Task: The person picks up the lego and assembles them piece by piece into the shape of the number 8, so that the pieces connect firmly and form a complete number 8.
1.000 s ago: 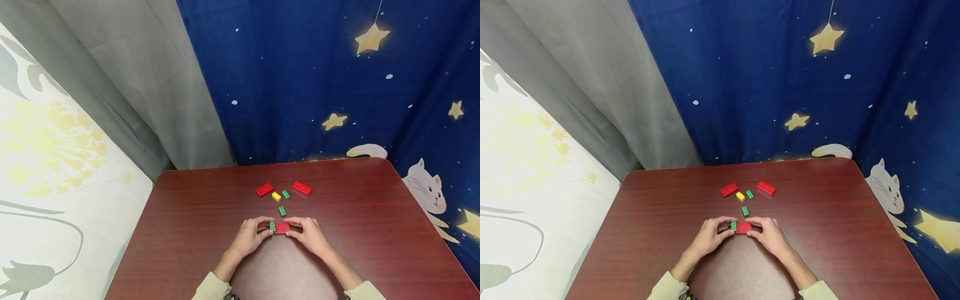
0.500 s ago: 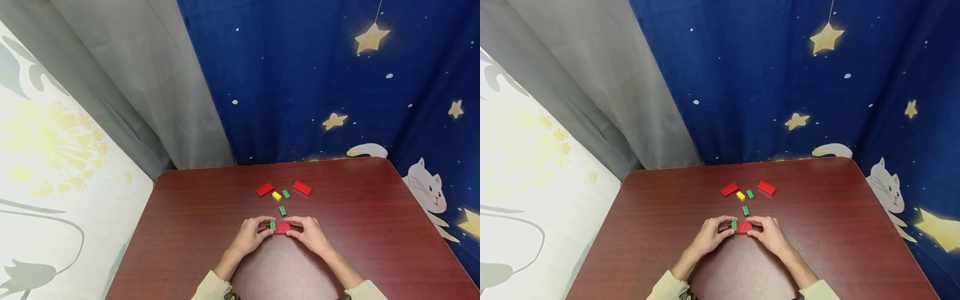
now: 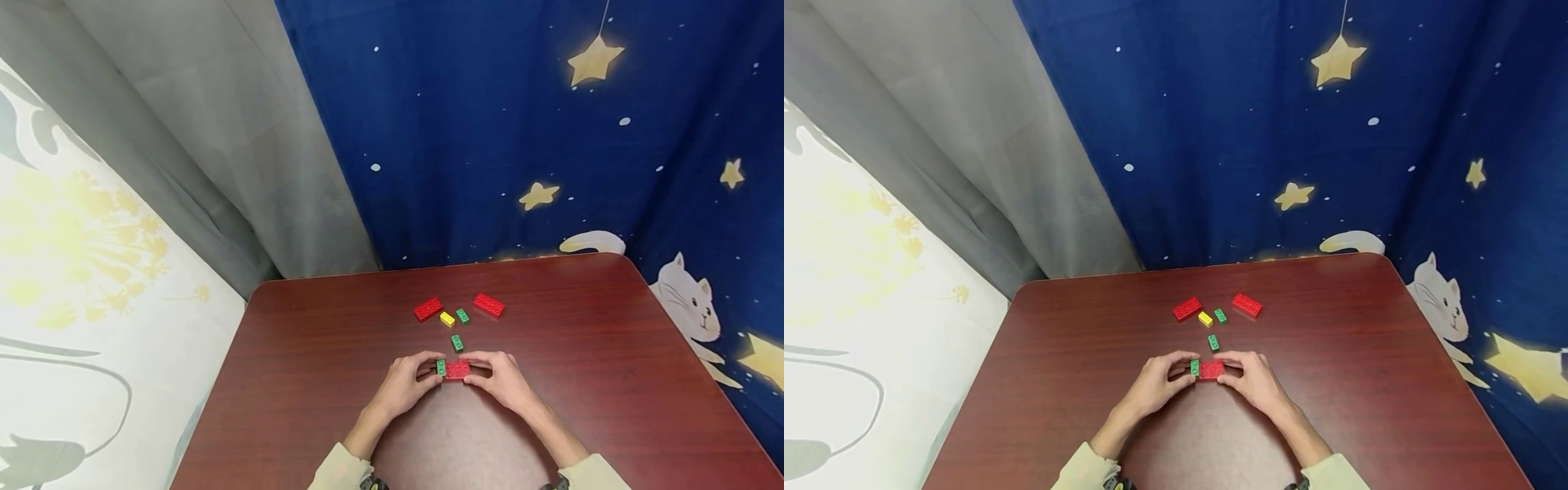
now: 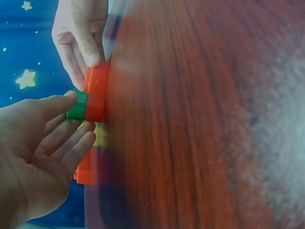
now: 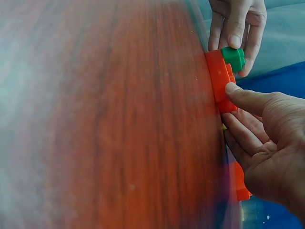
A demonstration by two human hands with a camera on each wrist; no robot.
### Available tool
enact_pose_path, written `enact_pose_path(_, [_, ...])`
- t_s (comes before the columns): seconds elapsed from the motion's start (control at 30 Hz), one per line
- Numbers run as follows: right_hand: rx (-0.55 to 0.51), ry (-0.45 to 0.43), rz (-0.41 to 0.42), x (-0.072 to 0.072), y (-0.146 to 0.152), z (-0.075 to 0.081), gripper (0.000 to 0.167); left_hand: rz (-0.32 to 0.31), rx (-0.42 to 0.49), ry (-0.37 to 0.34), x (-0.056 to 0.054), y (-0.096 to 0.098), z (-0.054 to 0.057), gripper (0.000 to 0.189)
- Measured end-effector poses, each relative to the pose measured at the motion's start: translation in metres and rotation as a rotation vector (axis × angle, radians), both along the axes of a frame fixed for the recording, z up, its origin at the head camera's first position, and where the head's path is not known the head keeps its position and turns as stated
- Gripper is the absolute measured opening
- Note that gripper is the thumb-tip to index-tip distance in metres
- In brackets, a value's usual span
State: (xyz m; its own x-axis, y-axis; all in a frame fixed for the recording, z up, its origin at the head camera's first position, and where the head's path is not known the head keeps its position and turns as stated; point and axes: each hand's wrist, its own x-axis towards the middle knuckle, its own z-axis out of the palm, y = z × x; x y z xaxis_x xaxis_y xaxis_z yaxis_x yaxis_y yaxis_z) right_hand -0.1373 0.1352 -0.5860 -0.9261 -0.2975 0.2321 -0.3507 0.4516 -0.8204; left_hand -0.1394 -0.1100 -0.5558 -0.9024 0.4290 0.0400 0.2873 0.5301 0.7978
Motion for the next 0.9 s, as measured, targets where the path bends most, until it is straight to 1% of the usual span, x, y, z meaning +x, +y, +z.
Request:
enact_pose_path(0.17, [-0.001, -0.003, -0.002, -0.0001, 0.0, -0.0003, 0.041, -0.018, 0.017, 0.006, 0.0, -0.0023, 0.0005, 0.045])
enact_pose_path(0.3, [-0.017, -0.01, 0.003, -0.0003, 0.0009, -0.0007, 0.041, -0.008, 0.038, 0.013, 0.0003, -0.0024, 0.0013, 0.05])
enact_pose_path(0.43, [-0.04, -0.02, 0.017, -0.0002, 0.0016, -0.0007, 0.041, 0.018, 0.036, 0.018, 0.0013, -0.001, 0.0, 0.051])
enact_pose_path(0.63, [-0.066, -0.033, 0.035, -0.0002, 0.002, -0.0007, 0.041, 0.027, 0.025, 0.053, 0.0013, 0.0012, -0.0022, 0.048])
enact_pose_path(0.9, [-0.075, -0.051, 0.036, 0.0001, 0.0023, 0.0003, 0.04, 0.03, 0.013, 0.094, -0.0029, 0.0049, 0.0014, 0.049])
